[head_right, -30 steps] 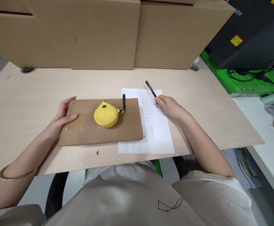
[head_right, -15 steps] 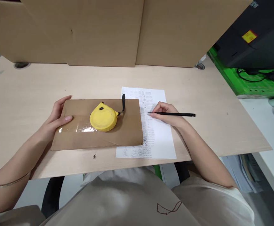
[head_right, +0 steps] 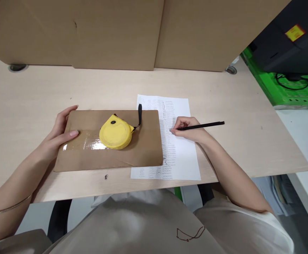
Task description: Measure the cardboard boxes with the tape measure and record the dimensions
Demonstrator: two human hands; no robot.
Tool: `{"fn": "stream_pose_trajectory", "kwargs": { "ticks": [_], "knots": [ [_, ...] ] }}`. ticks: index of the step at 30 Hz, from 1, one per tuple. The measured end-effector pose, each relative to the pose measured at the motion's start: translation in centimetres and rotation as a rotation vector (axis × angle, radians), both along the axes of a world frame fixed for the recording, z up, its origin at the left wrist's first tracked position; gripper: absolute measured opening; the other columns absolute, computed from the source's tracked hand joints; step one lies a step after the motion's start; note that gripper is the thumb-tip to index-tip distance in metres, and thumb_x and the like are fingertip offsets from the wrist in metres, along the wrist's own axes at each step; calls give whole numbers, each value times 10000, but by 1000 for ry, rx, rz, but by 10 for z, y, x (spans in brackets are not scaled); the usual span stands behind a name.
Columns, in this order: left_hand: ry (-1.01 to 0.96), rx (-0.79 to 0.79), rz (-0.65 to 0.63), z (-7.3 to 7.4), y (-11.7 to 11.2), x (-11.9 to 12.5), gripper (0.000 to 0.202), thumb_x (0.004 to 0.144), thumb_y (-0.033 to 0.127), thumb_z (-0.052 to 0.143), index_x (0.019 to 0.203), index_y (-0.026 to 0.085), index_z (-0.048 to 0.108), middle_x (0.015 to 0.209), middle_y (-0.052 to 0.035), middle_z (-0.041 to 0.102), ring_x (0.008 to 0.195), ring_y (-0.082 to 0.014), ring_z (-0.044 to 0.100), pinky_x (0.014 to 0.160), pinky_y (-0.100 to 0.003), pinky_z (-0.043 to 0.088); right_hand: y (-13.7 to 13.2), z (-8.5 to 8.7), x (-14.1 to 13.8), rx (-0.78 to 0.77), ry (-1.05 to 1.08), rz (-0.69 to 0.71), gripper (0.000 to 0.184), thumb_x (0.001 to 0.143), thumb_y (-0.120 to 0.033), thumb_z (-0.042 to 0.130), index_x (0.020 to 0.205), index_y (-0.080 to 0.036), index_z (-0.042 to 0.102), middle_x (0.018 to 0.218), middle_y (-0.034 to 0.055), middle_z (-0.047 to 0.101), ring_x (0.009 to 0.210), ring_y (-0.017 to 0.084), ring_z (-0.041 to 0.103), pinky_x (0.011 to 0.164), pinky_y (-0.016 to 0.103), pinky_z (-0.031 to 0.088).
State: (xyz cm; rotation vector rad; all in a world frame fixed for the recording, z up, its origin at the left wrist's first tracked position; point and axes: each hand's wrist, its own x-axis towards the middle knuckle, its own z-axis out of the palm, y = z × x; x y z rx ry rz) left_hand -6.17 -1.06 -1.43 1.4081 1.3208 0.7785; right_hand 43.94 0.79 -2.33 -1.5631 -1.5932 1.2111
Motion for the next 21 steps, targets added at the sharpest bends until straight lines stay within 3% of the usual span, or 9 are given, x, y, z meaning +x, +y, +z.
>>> {"fn": "stream_pose_trajectory", "kwargs": {
  "ticks": [5,10,15,21],
  "knots": [
    [-3,0,-22,3,-2,-2,991,1047,649,878,1874,460,367,1849,-95,507,1696,-524,503,1333,-693,580,0,2,1,-28,4,18,549,672,-589,1131,647,-245,703,620,22,651,598,146,528,564,313,413],
    [32,-16,-1,12,-6,6,989,1049,664,843,1877,452,347,1866,-88,501,1700,-531,520,1314,-681,615,1,2,1,-52,23,9,504,670,-532,1110,632,-245,698,596,10,634,586,134,515,578,313,394],
    [7,-24,12,13,-7,9,974,1060,639,848,1876,447,353,1867,-89,495,1712,-526,511,1344,-685,591,1,3,0,-53,25,17,468,657,-489,1099,629,-236,705,630,23,651,605,134,525,583,311,395],
    [-12,-40,25,12,-7,7,1008,1022,651,888,1870,465,377,1872,-78,503,1722,-529,493,1377,-692,556,1,1,3,-30,18,17,559,685,-590,1125,642,-252,682,601,8,619,584,139,504,568,316,390]
  ]
}}
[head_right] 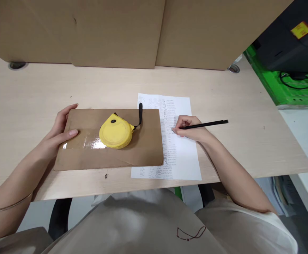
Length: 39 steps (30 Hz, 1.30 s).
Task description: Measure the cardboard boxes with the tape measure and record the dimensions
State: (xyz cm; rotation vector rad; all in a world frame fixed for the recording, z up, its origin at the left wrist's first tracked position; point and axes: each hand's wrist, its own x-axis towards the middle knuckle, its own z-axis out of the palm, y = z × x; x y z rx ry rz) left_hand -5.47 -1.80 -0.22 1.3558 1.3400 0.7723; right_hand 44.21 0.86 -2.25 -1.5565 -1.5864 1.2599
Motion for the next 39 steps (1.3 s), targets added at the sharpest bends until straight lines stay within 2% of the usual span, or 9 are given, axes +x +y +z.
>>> {"fn": "stream_pose_trajectory", "kwargs": {
  "ticks": [5,10,16,24,29,32,36,39],
  "knots": [
    [-1,4,-12,0,0,0,990,1036,631,881,1872,466,377,1853,-77,523,1696,-522,521,1337,-677,592,0,-1,0,-7,-2,11,539,673,-575,1126,638,-253,695,617,15,628,598,143,512,570,324,396],
    [-14,18,-34,-5,2,-5,962,1066,610,864,1879,478,367,1854,-83,513,1702,-512,519,1358,-686,570,-1,-1,1,7,-6,-5,528,679,-548,1117,627,-254,681,618,17,628,600,143,510,572,321,393],
    [3,42,-68,-9,5,-10,1002,1057,615,873,1890,448,343,1863,-92,496,1720,-517,486,1367,-685,564,-1,-2,2,16,-30,-7,588,698,-617,1126,631,-268,657,604,17,622,578,151,517,565,335,401],
    [-14,44,-62,-8,3,-8,966,1064,594,869,1880,469,367,1852,-81,513,1700,-517,516,1345,-691,584,-2,-3,2,18,-31,-29,534,693,-548,1105,627,-267,656,600,15,613,586,154,510,563,327,368],
    [-15,54,-62,-10,4,-9,962,1070,596,864,1882,458,365,1856,-72,510,1715,-516,497,1357,-681,578,-1,-4,3,9,-31,-24,562,690,-583,1118,631,-267,656,618,21,615,597,159,508,579,337,371],
    [-16,38,-58,-11,5,-9,990,1055,612,880,1883,454,360,1879,-71,490,1747,-523,455,1403,-702,531,-1,-3,3,8,-38,-21,600,670,-620,1128,624,-265,646,616,13,601,591,152,492,572,335,350],
    [-27,19,-39,-8,5,-6,1016,1007,638,927,1859,485,395,1854,-63,512,1746,-536,454,1406,-753,511,-1,-2,2,-11,-32,-43,605,646,-604,1144,609,-263,646,619,11,592,589,143,490,585,347,336],
    [-27,6,-13,-1,0,0,942,1034,605,921,1832,526,427,1830,-26,531,1751,-498,463,1433,-749,485,-3,-1,1,-19,-33,-68,590,660,-583,1137,605,-262,645,626,9,583,585,132,484,594,354,321]
  ]
}}
